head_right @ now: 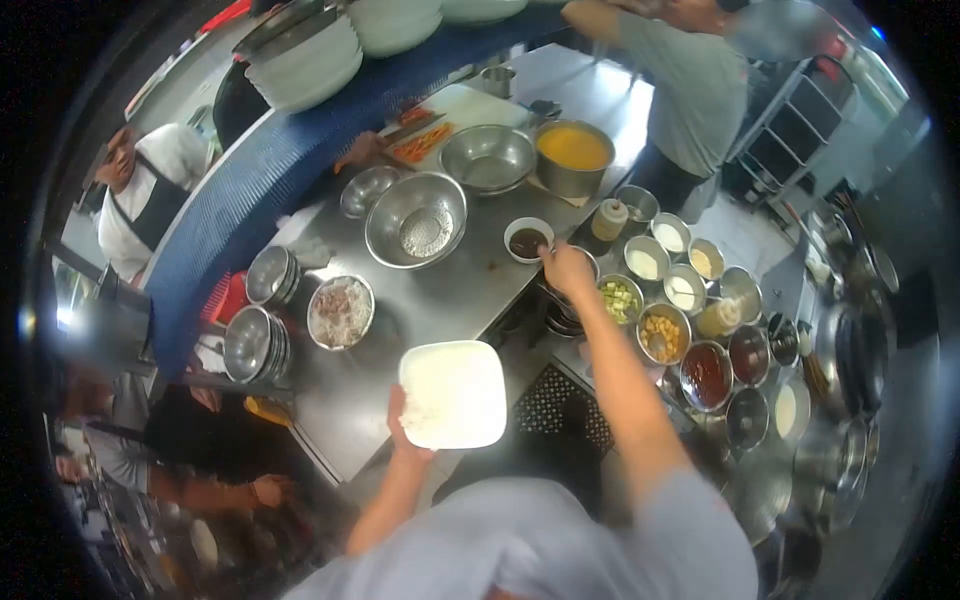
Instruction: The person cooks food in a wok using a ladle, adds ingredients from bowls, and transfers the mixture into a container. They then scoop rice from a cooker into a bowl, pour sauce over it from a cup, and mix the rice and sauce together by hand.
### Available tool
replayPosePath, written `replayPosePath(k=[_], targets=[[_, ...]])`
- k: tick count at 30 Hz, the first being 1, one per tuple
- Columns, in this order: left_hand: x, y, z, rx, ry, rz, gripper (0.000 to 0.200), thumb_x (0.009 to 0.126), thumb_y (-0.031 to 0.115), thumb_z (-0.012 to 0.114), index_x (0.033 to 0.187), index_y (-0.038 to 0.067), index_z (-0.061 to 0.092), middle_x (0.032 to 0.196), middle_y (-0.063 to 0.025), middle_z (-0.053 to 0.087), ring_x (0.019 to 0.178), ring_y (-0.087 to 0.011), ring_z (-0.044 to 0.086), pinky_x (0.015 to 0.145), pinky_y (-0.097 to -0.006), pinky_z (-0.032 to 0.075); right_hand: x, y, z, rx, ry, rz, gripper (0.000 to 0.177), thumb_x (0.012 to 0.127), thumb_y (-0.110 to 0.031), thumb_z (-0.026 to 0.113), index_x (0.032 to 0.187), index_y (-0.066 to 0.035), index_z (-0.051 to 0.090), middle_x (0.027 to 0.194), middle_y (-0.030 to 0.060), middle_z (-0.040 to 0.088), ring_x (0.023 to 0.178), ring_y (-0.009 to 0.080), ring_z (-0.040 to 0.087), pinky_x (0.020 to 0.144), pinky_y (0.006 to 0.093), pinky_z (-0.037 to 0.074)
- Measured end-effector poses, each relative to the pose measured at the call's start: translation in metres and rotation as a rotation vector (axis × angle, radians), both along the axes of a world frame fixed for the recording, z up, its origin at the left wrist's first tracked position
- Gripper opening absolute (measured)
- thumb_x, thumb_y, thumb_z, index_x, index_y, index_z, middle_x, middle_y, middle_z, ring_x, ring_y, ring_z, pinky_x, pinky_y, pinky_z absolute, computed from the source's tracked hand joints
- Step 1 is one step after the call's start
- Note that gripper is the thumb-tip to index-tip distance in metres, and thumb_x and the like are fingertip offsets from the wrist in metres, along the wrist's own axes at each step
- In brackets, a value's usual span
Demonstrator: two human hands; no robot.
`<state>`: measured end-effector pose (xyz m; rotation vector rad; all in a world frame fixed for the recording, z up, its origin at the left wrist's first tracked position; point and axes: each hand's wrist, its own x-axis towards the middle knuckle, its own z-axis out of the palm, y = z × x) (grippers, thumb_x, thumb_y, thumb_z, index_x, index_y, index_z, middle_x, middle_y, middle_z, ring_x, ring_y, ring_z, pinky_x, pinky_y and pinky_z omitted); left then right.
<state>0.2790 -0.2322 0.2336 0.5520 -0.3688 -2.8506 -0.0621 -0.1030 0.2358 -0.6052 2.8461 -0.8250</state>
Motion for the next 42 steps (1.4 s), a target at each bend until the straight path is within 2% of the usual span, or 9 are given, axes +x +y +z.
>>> replayPosePath(k=[2, 5, 7, 14, 20, 28, 35, 38, 42], targets=[[0.009, 0.011, -0.001, -0.030, -0.012, 0.145, 0.072, 0.094, 0.055, 0.042, 0.144, 0.005, 0.033, 0.143, -0.0171, 0.042, 0.127, -0.0366, 0.045, 0.105, -0.0519, 0.038, -0.054, -0.020, -0.015, 0.147, -0.032, 0.057, 0.049, 0.093, -0.042, 0.050, 0.108, 0.003, 0.063, 0.103, 0.0263, 0.065, 0.098, 0.0440, 0.061, 0.089, 0.0476, 0.047], [0.007, 0.037, 0.005, -0.156, -0.014, 0.371, 0.076, 0.093, 0.059, 0.040, 0.145, 0.005, 0.030, 0.147, -0.0168, 0.036, 0.131, -0.0375, 0.040, 0.107, -0.0517, 0.036, -0.131, -0.040, -0.085, 0.230, 0.026, 0.311, 0.043, 0.091, -0.037, 0.051, 0.105, 0.002, 0.064, 0.104, 0.0260, 0.064, 0.100, 0.0428, 0.061, 0.090, 0.0469, 0.047], [0.005, 0.060, 0.000, -0.101, -0.020, 0.492, 0.076, 0.093, 0.059, 0.040, 0.146, 0.005, 0.030, 0.147, -0.0166, 0.036, 0.131, -0.0379, 0.040, 0.108, -0.0512, 0.036, -0.152, -0.047, -0.103, 0.232, -0.022, 0.382, 0.039, 0.088, -0.031, 0.051, 0.105, 0.001, 0.065, 0.106, 0.0262, 0.063, 0.102, 0.0416, 0.060, 0.091, 0.0465, 0.047], [-0.064, 0.094, -0.010, -0.113, -0.043, 0.570, 0.070, 0.095, 0.056, 0.037, 0.142, 0.003, 0.036, 0.141, -0.0148, 0.044, 0.128, -0.0345, 0.044, 0.107, -0.0480, 0.037, -0.147, -0.042, -0.080, 0.110, -0.020, 0.483, 0.033, 0.082, -0.021, 0.053, 0.104, 0.001, 0.065, 0.103, 0.0253, 0.064, 0.100, 0.0412, 0.061, 0.090, 0.0476, 0.047], [-0.118, 0.081, -0.011, -0.187, -0.095, 0.485, 0.069, 0.096, 0.056, 0.036, 0.141, 0.004, 0.037, 0.142, -0.0149, 0.044, 0.129, -0.0337, 0.045, 0.108, -0.0476, 0.037, -0.131, -0.032, 0.029, 0.027, 0.075, 0.613, 0.030, 0.081, -0.017, 0.052, 0.102, 0.002, 0.064, 0.102, 0.0282, 0.063, 0.098, 0.0433, 0.060, 0.089, 0.0486, 0.047], [-0.169, 0.066, 0.044, -0.214, 0.084, 0.315, 0.077, 0.092, 0.066, 0.031, 0.143, 0.009, 0.036, 0.143, -0.0134, 0.044, 0.129, -0.0350, 0.045, 0.106, -0.0544, 0.035, -0.087, -0.006, 0.169, -0.123, 0.250, 0.730, 0.025, 0.079, -0.015, 0.051, 0.086, 0.005, 0.064, 0.084, 0.0302, 0.062, 0.085, 0.0455, 0.061, 0.080, 0.0506, 0.047], [-0.184, 0.073, 0.093, -0.250, 0.176, 0.262, 0.080, 0.090, 0.069, 0.033, 0.144, 0.010, 0.034, 0.143, -0.0139, 0.042, 0.129, -0.0355, 0.044, 0.105, -0.0565, 0.035, -0.043, 0.009, 0.230, -0.173, 0.252, 0.739, 0.024, 0.081, -0.015, 0.049, 0.083, 0.006, 0.061, 0.082, 0.0304, 0.060, 0.084, 0.0463, 0.060, 0.079, 0.0514, 0.046], [-0.186, 0.077, 0.110, -0.232, 0.212, 0.243, 0.077, 0.091, 0.067, 0.031, 0.143, 0.010, 0.035, 0.142, -0.0142, 0.043, 0.129, -0.0354, 0.044, 0.104, -0.0562, 0.036, -0.041, 0.007, 0.234, -0.178, 0.349, 0.784, 0.026, 0.086, -0.015, 0.048, 0.099, 0.002, 0.062, 0.063, 0.0221, 0.061, 0.057, 0.0350, 0.062, 0.062, 0.0434, 0.049], [-0.189, 0.079, 0.117, -0.217, 0.233, 0.257, 0.073, 0.093, 0.064, 0.030, 0.142, 0.010, 0.036, 0.141, -0.0142, 0.044, 0.127, -0.0350, 0.046, 0.103, -0.0555, 0.037, -0.026, 0.009, 0.242, -0.247, 0.385, 0.775, 0.026, 0.086, -0.015, 0.049, 0.102, 0.002, 0.062, 0.066, 0.0234, 0.061, 0.062, 0.0373, 0.063, 0.064, 0.0439, 0.049]])
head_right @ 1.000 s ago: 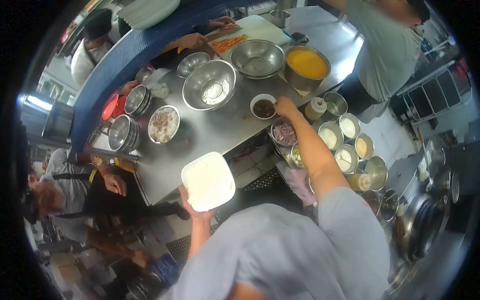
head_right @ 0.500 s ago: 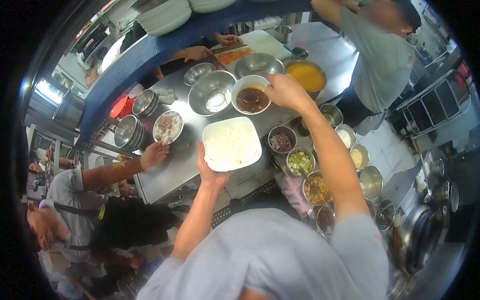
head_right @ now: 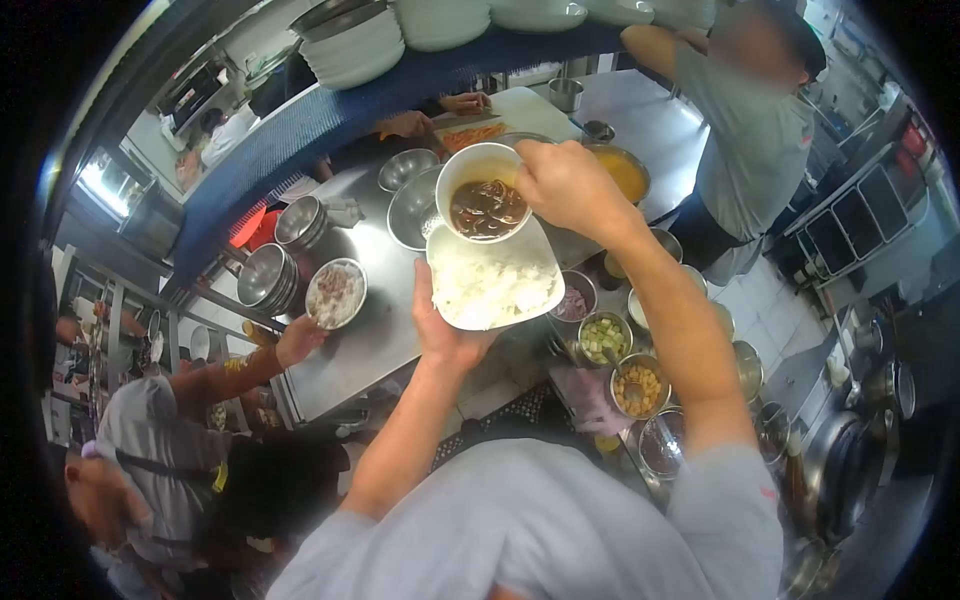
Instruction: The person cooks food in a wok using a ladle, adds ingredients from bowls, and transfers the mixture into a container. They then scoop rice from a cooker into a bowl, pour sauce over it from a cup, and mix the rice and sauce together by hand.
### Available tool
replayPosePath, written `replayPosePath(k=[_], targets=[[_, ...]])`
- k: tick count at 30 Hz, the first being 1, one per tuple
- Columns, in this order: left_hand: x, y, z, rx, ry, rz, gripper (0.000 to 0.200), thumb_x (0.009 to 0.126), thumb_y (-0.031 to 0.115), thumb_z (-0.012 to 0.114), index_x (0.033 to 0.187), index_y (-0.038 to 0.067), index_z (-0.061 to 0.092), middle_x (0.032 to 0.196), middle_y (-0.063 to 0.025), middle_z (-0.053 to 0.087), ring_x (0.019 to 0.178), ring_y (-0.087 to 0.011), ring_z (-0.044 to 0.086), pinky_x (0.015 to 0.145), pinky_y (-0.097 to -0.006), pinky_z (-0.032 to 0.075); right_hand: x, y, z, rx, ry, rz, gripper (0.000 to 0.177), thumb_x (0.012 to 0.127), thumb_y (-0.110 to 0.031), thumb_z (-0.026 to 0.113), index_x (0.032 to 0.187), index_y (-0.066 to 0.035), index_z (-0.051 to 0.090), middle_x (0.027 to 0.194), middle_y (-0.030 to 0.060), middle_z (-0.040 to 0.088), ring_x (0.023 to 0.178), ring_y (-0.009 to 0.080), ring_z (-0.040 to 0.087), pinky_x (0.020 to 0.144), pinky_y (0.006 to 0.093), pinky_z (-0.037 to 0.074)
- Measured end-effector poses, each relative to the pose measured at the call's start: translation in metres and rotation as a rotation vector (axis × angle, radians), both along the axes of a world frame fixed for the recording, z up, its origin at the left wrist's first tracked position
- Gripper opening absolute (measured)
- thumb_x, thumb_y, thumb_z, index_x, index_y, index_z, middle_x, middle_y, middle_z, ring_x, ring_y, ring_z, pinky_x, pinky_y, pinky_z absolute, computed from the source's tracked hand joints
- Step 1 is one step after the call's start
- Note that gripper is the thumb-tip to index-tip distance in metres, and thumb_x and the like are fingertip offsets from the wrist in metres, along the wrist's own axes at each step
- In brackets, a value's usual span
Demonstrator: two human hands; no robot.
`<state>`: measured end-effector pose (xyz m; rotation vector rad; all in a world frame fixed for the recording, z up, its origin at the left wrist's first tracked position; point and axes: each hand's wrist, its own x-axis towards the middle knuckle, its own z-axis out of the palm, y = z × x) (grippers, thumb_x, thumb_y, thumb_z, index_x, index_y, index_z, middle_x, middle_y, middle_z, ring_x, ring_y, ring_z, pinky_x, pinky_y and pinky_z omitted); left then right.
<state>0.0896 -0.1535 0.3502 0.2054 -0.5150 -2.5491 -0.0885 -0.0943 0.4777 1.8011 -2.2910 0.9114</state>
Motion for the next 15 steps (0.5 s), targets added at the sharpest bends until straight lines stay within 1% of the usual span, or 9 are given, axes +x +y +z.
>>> replayPosePath(k=[5, 9, 14, 15], targets=[[-0.004, 0.004, 0.003, -0.008, 0.035, 0.012, 0.071, 0.094, 0.062, 0.029, 0.141, 0.011, 0.037, 0.139, -0.0133, 0.046, 0.126, -0.0350, 0.046, 0.103, -0.0561, 0.037, 0.004, -0.003, 0.004, -0.054, 0.078, 0.019, 0.028, 0.085, -0.014, 0.052, 0.105, 0.002, 0.061, 0.069, 0.0243, 0.061, 0.067, 0.0397, 0.063, 0.066, 0.0448, 0.049], [-0.006, 0.006, 0.008, -0.049, 0.012, 0.037, 0.070, 0.094, 0.062, 0.029, 0.142, 0.012, 0.035, 0.139, -0.0125, 0.045, 0.126, -0.0354, 0.046, 0.102, -0.0567, 0.038, 0.011, -0.003, 0.007, -0.094, 0.118, 0.037, 0.029, 0.085, -0.013, 0.053, 0.108, 0.002, 0.061, 0.070, 0.0245, 0.061, 0.067, 0.0401, 0.063, 0.066, 0.0457, 0.049], [-0.009, 0.000, 0.004, -0.026, 0.040, 0.025, 0.069, 0.094, 0.063, 0.025, 0.144, 0.016, 0.033, 0.143, -0.0113, 0.041, 0.130, -0.0358, 0.041, 0.103, -0.0638, 0.033, 0.018, -0.004, 0.008, -0.131, 0.121, 0.096, 0.029, 0.084, -0.013, 0.054, 0.109, 0.002, 0.061, 0.069, 0.0246, 0.061, 0.066, 0.0402, 0.062, 0.063, 0.0454, 0.049], [-0.010, -0.004, 0.005, -0.023, 0.041, 0.026, 0.068, 0.094, 0.063, 0.024, 0.144, 0.017, 0.032, 0.143, -0.0110, 0.040, 0.131, -0.0360, 0.039, 0.102, -0.0656, 0.031, 0.019, -0.005, 0.008, -0.133, 0.117, 0.108, 0.024, 0.083, -0.012, 0.056, 0.102, 0.002, 0.060, 0.068, 0.0253, 0.060, 0.067, 0.0414, 0.062, 0.064, 0.0471, 0.049]])
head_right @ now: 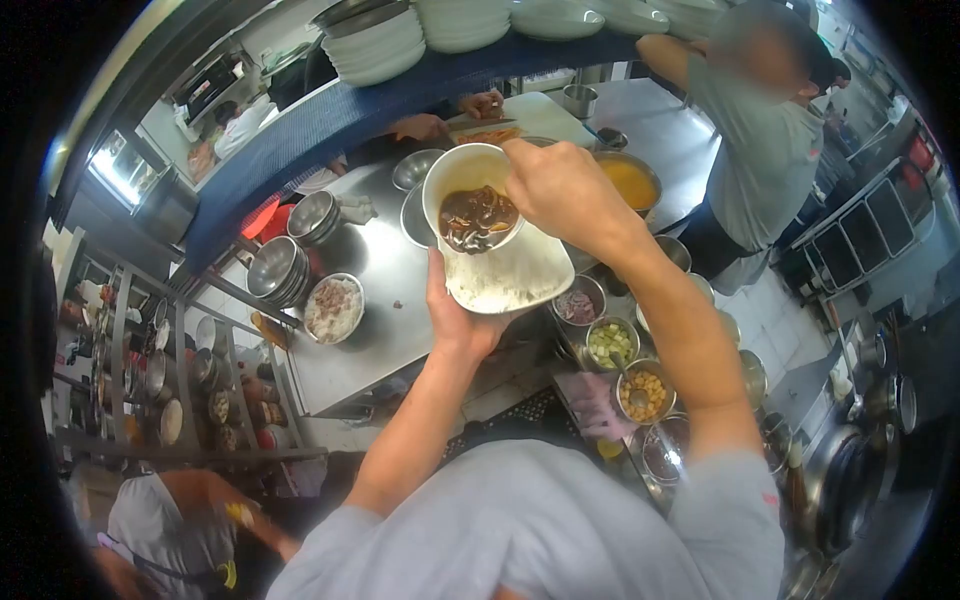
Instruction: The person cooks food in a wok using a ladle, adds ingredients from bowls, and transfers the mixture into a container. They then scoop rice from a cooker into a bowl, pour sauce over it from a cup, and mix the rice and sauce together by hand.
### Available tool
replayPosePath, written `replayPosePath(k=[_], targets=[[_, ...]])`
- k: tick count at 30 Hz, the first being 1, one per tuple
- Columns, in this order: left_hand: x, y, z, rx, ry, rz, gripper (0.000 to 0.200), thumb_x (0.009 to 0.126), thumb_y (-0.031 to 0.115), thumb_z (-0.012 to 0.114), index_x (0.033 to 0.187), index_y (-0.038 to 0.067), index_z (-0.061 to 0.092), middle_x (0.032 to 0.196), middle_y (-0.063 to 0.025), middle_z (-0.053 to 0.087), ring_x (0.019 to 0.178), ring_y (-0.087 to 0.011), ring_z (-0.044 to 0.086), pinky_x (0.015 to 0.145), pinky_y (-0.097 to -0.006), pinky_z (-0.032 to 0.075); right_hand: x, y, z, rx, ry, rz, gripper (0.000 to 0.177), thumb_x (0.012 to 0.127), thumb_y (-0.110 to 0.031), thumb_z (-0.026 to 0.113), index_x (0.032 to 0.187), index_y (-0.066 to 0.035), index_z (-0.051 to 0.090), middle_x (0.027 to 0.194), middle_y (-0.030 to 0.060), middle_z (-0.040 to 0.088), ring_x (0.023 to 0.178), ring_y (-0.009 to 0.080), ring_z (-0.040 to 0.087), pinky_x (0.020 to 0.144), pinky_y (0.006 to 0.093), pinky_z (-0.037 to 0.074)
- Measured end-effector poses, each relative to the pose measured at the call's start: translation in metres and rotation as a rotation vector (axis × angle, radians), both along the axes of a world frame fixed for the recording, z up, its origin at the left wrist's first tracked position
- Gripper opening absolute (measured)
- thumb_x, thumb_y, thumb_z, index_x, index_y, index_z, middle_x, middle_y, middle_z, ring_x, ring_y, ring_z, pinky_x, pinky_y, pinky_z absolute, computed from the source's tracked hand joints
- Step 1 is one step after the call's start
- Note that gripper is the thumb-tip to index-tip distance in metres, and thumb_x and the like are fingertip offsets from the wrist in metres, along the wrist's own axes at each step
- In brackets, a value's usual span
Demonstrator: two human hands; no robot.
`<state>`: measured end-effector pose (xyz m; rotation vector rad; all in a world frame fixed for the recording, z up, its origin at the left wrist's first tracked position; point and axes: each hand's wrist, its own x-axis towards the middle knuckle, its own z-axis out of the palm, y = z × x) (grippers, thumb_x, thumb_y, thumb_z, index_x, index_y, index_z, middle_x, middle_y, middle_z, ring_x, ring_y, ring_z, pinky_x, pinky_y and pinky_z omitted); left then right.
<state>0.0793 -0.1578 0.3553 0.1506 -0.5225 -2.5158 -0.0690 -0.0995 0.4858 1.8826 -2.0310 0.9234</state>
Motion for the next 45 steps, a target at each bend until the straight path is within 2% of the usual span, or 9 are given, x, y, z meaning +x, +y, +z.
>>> replayPosePath(k=[2, 7, 11, 12, 16, 23, 29, 32, 45], targets=[[0.001, -0.004, 0.012, 0.018, -0.037, 0.015, 0.068, 0.094, 0.063, 0.023, 0.144, 0.018, 0.032, 0.144, -0.0106, 0.038, 0.133, -0.0365, 0.037, 0.102, -0.0683, 0.029, 0.003, 0.003, 0.002, 0.001, -0.009, 0.015, 0.017, 0.082, -0.011, 0.058, 0.088, 0.004, 0.057, 0.067, 0.0267, 0.060, 0.069, 0.0438, 0.062, 0.065, 0.0505, 0.050], [-0.001, -0.029, -0.009, 0.015, -0.049, 0.067, 0.072, 0.091, 0.066, 0.030, 0.144, 0.018, 0.030, 0.146, -0.0128, 0.034, 0.133, -0.0381, 0.035, 0.103, -0.0705, 0.026, 0.000, 0.008, 0.003, 0.001, 0.014, -0.041, 0.018, 0.082, -0.012, 0.057, 0.090, 0.004, 0.058, 0.068, 0.0264, 0.060, 0.069, 0.0434, 0.062, 0.066, 0.0502, 0.050], [0.011, -0.023, 0.006, 0.014, -0.044, 0.064, 0.075, 0.090, 0.067, 0.034, 0.143, 0.014, 0.035, 0.142, -0.0136, 0.040, 0.130, -0.0366, 0.040, 0.103, -0.0648, 0.031, -0.012, 0.009, 0.003, 0.095, -0.088, -0.095, 0.029, 0.084, -0.012, 0.054, 0.108, 0.004, 0.060, 0.071, 0.0255, 0.061, 0.067, 0.0410, 0.062, 0.065, 0.0462, 0.049], [0.011, -0.020, 0.006, 0.014, -0.006, 0.061, 0.072, 0.092, 0.064, 0.034, 0.141, 0.011, 0.038, 0.139, -0.0136, 0.045, 0.127, -0.0348, 0.044, 0.103, -0.0585, 0.036, -0.015, 0.009, 0.002, 0.067, -0.054, -0.087, 0.029, 0.084, -0.012, 0.053, 0.107, 0.004, 0.060, 0.071, 0.0255, 0.061, 0.067, 0.0411, 0.062, 0.065, 0.0463, 0.049], [0.014, -0.013, 0.006, 0.002, 0.036, 0.015, 0.068, 0.095, 0.060, 0.031, 0.140, 0.009, 0.039, 0.137, -0.0136, 0.047, 0.123, -0.0333, 0.049, 0.102, -0.0522, 0.040, -0.021, 0.002, -0.002, -0.030, 0.038, -0.055, 0.029, 0.084, -0.011, 0.053, 0.108, 0.004, 0.060, 0.070, 0.0248, 0.061, 0.066, 0.0406, 0.062, 0.063, 0.0460, 0.049], [0.008, -0.008, 0.006, 0.006, 0.085, 0.013, 0.064, 0.097, 0.056, 0.030, 0.140, 0.009, 0.039, 0.137, -0.0131, 0.047, 0.125, -0.0332, 0.047, 0.103, -0.0515, 0.038, -0.006, -0.003, 0.000, -0.022, 0.028, -0.037, 0.029, 0.084, -0.011, 0.053, 0.108, 0.004, 0.059, 0.069, 0.0252, 0.060, 0.064, 0.0402, 0.061, 0.062, 0.0461, 0.048], [0.013, -0.006, 0.012, 0.023, 0.079, 0.012, 0.064, 0.097, 0.055, 0.031, 0.139, 0.008, 0.040, 0.136, -0.0132, 0.048, 0.124, -0.0328, 0.048, 0.104, -0.0509, 0.038, -0.020, -0.008, 0.001, 0.044, -0.019, -0.037, 0.028, 0.084, -0.011, 0.053, 0.106, 0.004, 0.059, 0.072, 0.0271, 0.060, 0.071, 0.0432, 0.061, 0.067, 0.0480, 0.048], [0.018, -0.007, 0.008, 0.007, 0.062, 0.029, 0.066, 0.096, 0.056, 0.033, 0.139, 0.007, 0.040, 0.136, -0.0134, 0.048, 0.123, -0.0325, 0.048, 0.104, -0.0503, 0.038, -0.026, -0.008, 0.000, -0.036, 0.026, -0.096, 0.019, 0.083, -0.014, 0.054, 0.088, 0.004, 0.058, 0.069, 0.0269, 0.060, 0.070, 0.0432, 0.062, 0.068, 0.0500, 0.050], [0.015, -0.017, 0.000, 0.047, 0.023, 0.077, 0.069, 0.093, 0.062, 0.033, 0.140, 0.012, 0.039, 0.139, -0.0126, 0.044, 0.127, -0.0336, 0.044, 0.104, -0.0560, 0.035, -0.015, 0.014, -0.005, -0.002, -0.067, -0.111, 0.017, 0.083, -0.012, 0.054, 0.082, 0.004, 0.057, 0.067, 0.0276, 0.058, 0.069, 0.0442, 0.061, 0.064, 0.0494, 0.049]])
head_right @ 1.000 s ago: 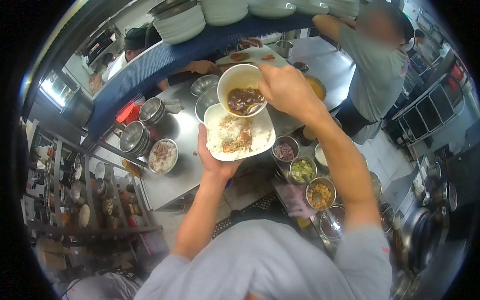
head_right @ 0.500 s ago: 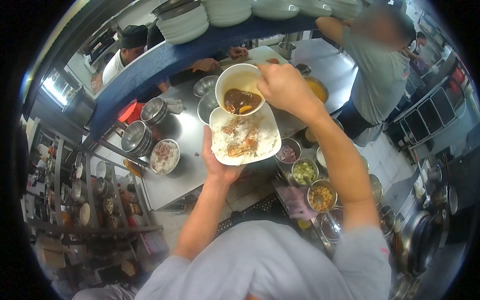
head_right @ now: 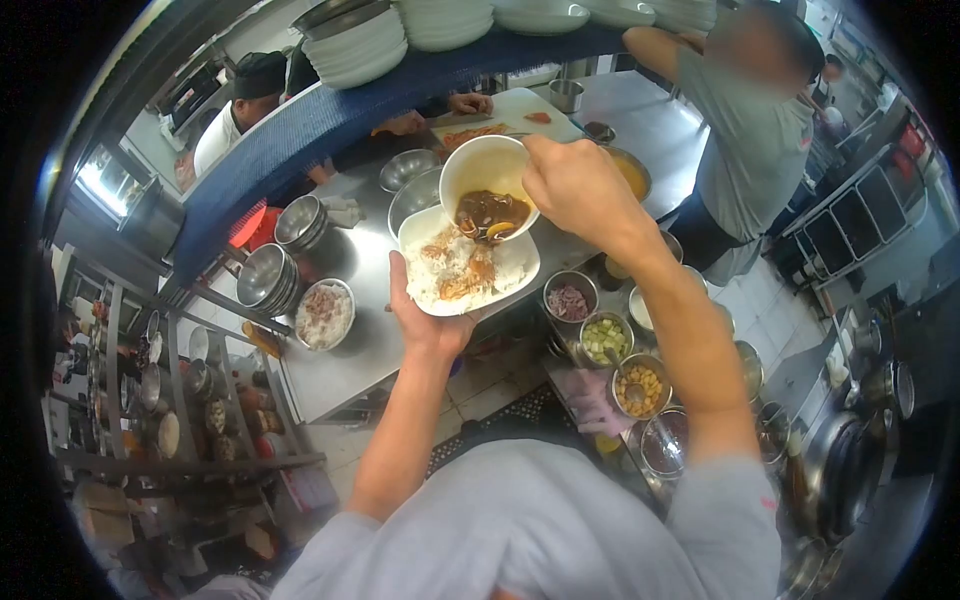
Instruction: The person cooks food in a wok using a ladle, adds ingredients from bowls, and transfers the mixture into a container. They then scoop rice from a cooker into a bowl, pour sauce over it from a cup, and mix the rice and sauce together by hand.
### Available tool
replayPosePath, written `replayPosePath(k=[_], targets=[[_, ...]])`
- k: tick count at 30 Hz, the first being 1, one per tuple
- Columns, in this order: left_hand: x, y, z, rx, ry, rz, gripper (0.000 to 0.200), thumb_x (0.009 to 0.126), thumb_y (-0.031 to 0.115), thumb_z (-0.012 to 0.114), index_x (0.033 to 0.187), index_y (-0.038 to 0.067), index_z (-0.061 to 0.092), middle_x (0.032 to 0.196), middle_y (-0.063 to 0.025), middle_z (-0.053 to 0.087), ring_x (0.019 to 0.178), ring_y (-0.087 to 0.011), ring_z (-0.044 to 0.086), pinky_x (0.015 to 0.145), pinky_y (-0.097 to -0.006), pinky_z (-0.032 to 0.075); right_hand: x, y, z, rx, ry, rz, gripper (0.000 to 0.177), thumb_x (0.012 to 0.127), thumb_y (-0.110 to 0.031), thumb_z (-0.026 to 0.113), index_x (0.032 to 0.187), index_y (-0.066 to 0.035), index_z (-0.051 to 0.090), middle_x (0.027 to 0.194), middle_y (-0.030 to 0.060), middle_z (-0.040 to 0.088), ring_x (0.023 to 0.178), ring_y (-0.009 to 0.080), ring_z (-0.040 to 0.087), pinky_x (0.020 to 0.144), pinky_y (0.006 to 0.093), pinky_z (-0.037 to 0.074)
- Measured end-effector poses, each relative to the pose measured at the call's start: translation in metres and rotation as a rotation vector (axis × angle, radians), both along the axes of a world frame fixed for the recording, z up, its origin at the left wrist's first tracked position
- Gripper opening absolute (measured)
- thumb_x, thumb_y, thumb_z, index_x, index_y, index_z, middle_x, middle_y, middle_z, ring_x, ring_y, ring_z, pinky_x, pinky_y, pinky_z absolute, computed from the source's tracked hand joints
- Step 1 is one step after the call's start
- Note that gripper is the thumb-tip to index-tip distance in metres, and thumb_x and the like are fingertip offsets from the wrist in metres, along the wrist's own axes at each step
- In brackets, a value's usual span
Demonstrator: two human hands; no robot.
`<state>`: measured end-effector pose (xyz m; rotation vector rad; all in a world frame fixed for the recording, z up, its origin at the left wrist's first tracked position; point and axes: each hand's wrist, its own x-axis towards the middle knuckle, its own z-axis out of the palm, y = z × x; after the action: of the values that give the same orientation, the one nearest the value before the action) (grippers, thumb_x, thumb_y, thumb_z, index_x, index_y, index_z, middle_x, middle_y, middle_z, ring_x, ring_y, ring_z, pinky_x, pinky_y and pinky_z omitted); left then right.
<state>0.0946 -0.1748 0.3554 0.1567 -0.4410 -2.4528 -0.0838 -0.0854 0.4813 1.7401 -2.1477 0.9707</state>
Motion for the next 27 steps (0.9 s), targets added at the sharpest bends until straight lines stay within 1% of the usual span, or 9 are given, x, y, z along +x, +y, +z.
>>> replayPosePath(k=[5, 8, 11, 14, 17, 21, 24, 25, 27], targets=[[-0.011, -0.014, -0.016, -0.024, 0.038, 0.015, 0.069, 0.093, 0.062, 0.032, 0.140, 0.012, 0.039, 0.140, -0.0121, 0.044, 0.127, -0.0334, 0.043, 0.105, -0.0564, 0.033, -0.006, -0.004, -0.002, -0.001, -0.020, -0.038, 0.019, 0.083, -0.013, 0.053, 0.079, 0.004, 0.058, 0.069, 0.0286, 0.058, 0.071, 0.0451, 0.061, 0.066, 0.0500, 0.048], [-0.018, -0.022, -0.030, -0.002, 0.050, 0.016, 0.069, 0.093, 0.062, 0.032, 0.140, 0.011, 0.039, 0.140, -0.0122, 0.044, 0.127, -0.0337, 0.043, 0.105, -0.0561, 0.033, 0.003, -0.004, -0.001, 0.039, -0.171, -0.044, 0.020, 0.083, -0.014, 0.052, 0.079, 0.005, 0.059, 0.073, 0.0302, 0.058, 0.073, 0.0471, 0.059, 0.069, 0.0503, 0.048], [-0.021, -0.026, -0.039, 0.013, 0.059, 0.031, 0.069, 0.093, 0.062, 0.033, 0.140, 0.011, 0.039, 0.141, -0.0128, 0.043, 0.128, -0.0343, 0.043, 0.106, -0.0553, 0.034, 0.003, -0.011, -0.007, 0.150, -0.203, -0.091, 0.022, 0.082, -0.015, 0.051, 0.079, 0.005, 0.060, 0.068, 0.0274, 0.060, 0.064, 0.0414, 0.063, 0.064, 0.0461, 0.049], [-0.004, -0.019, -0.040, 0.008, 0.055, 0.029, 0.070, 0.093, 0.061, 0.033, 0.141, 0.010, 0.037, 0.142, -0.0135, 0.042, 0.129, -0.0345, 0.043, 0.106, -0.0543, 0.034, -0.006, -0.010, -0.020, 0.226, -0.579, -0.122, 0.023, 0.080, -0.015, 0.051, 0.081, 0.005, 0.062, 0.062, 0.0197, 0.061, 0.057, 0.0269, 0.064, 0.057, 0.0387, 0.048], [0.026, -0.018, -0.038, 0.032, 0.051, 0.019, 0.072, 0.093, 0.060, 0.036, 0.143, 0.008, 0.035, 0.142, -0.0147, 0.043, 0.129, -0.0342, 0.043, 0.107, -0.0528, 0.034, -0.023, -0.014, -0.053, 0.205, -0.648, -0.142, 0.024, 0.079, -0.015, 0.051, 0.083, 0.005, 0.064, 0.059, 0.0102, 0.059, 0.054, 0.0144, 0.060, 0.052, 0.0314, 0.045], [0.054, -0.020, -0.035, 0.042, 0.043, 0.041, 0.073, 0.093, 0.060, 0.038, 0.142, 0.007, 0.037, 0.140, -0.0153, 0.045, 0.126, -0.0344, 0.046, 0.105, -0.0510, 0.038, -0.032, -0.019, -0.087, 0.238, -0.718, -0.190, 0.025, 0.080, -0.014, 0.053, 0.089, 0.005, 0.066, 0.060, 0.0067, 0.058, 0.051, 0.0130, 0.055, 0.050, 0.0298, 0.042], [0.077, -0.022, -0.027, 0.068, 0.049, 0.044, 0.073, 0.093, 0.060, 0.039, 0.141, 0.005, 0.037, 0.139, -0.0156, 0.046, 0.125, -0.0348, 0.047, 0.103, -0.0501, 0.040, -0.049, -0.031, -0.147, 0.220, -0.781, -0.284, 0.025, 0.082, -0.015, 0.054, 0.089, 0.006, 0.066, 0.060, 0.0071, 0.059, 0.052, 0.0129, 0.055, 0.050, 0.0301, 0.042], [0.084, -0.023, -0.028, 0.060, 0.046, 0.058, 0.073, 0.093, 0.060, 0.039, 0.141, 0.005, 0.038, 0.139, -0.0157, 0.046, 0.124, -0.0349, 0.048, 0.103, -0.0500, 0.040, -0.061, -0.035, -0.175, 0.166, -0.797, -0.257, 0.025, 0.083, -0.017, 0.056, 0.088, 0.005, 0.066, 0.062, 0.0091, 0.061, 0.052, 0.0156, 0.057, 0.050, 0.0312, 0.043], [0.101, -0.022, -0.028, 0.079, 0.051, 0.069, 0.073, 0.094, 0.060, 0.039, 0.141, 0.003, 0.037, 0.139, -0.0169, 0.046, 0.125, -0.0351, 0.047, 0.104, -0.0497, 0.039, -0.077, -0.041, -0.215, 0.216, -0.733, -0.364, 0.024, 0.082, -0.017, 0.057, 0.085, 0.004, 0.067, 0.061, 0.0109, 0.062, 0.052, 0.0181, 0.059, 0.050, 0.0328, 0.044]])
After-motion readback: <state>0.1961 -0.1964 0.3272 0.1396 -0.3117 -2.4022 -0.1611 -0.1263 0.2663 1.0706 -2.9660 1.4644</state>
